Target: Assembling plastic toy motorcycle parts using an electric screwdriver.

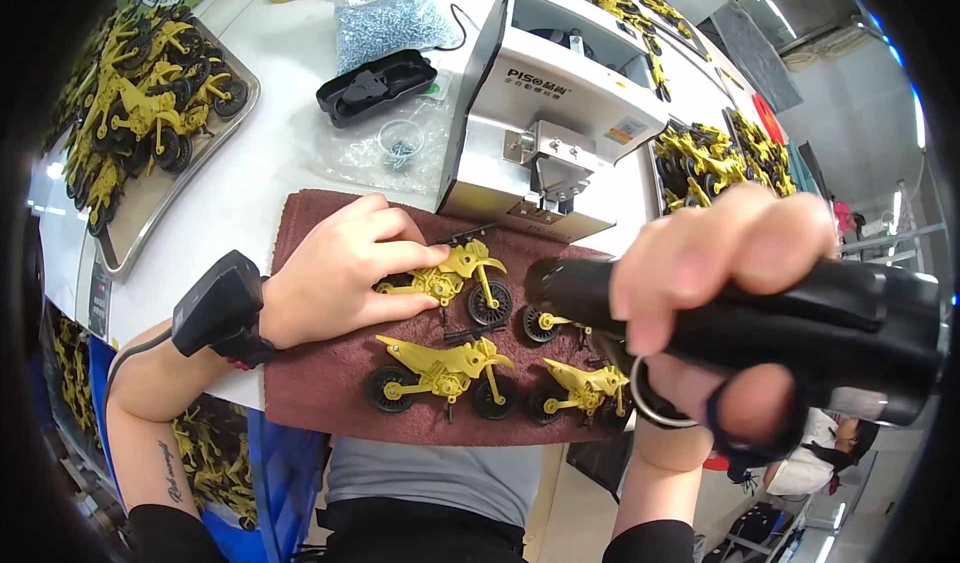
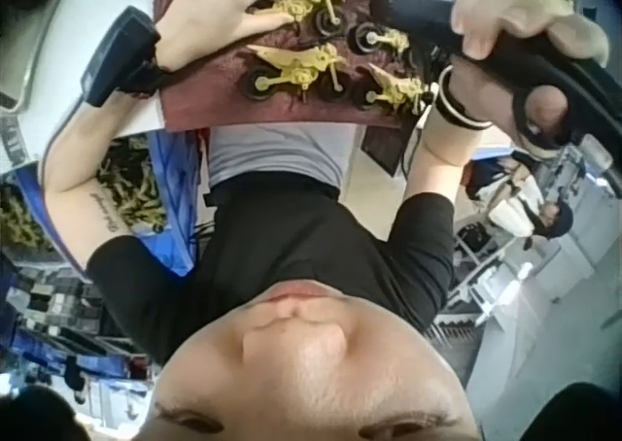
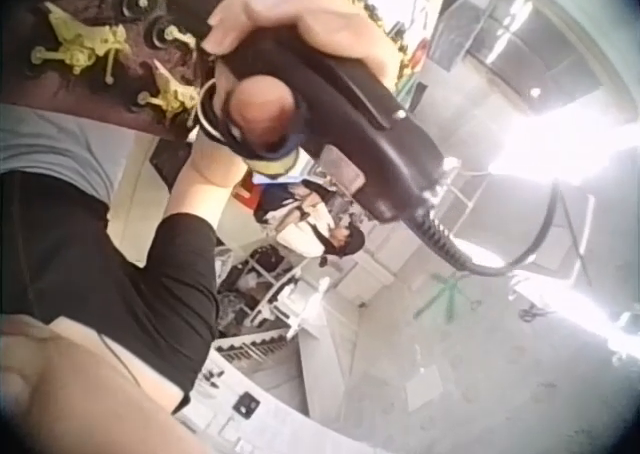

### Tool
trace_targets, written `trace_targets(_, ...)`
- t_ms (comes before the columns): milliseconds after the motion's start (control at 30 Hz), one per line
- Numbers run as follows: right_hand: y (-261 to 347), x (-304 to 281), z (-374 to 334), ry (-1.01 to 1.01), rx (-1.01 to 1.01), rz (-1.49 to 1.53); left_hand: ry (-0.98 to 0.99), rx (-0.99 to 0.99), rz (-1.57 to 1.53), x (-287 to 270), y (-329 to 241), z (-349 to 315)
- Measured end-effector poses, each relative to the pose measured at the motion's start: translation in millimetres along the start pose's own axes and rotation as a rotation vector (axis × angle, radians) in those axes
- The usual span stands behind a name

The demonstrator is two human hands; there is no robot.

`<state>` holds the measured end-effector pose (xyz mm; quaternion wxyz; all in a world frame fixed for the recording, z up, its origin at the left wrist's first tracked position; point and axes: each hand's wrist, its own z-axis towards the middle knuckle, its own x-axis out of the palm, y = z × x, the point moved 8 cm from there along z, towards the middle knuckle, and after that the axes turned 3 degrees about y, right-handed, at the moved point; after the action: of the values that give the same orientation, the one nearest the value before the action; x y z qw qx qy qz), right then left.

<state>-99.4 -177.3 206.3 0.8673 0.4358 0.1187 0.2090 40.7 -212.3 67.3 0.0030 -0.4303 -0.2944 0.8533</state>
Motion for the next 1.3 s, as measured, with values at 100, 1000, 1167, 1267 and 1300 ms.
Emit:
trace_targets(100, 27.1, -23.9, -1.3, -0.202, -0.084, -0.043, 0.023, -0.016, -0.01, -0.7, -3.1, 3.2)
trace_targets(1000, -35.7, 23.3, 36.8, -0.062, 0.12, 0.157, 0.365, -0.091, 0.373, 54.8, -79.9, -3.5)
trace_targets(1167, -54.5, 43.7, 35.3, -0.021, 0.212, 0.024, 0.417, -0.085, 0.444, 63.2, -75.6, -7.3)
trace_targets(1267, -62.0, 45.8, 32.5, -0.027, 0.299, 0.008, 0.36, -0.056, 0.403, 63.2, -77.4, -6.5)
trace_targets(1300, -67.6, 51.0, 31.5, -0.011, 0.262, 0.079, 0.356, -0.063, 0.405, 60.9, -76.5, -7.6)
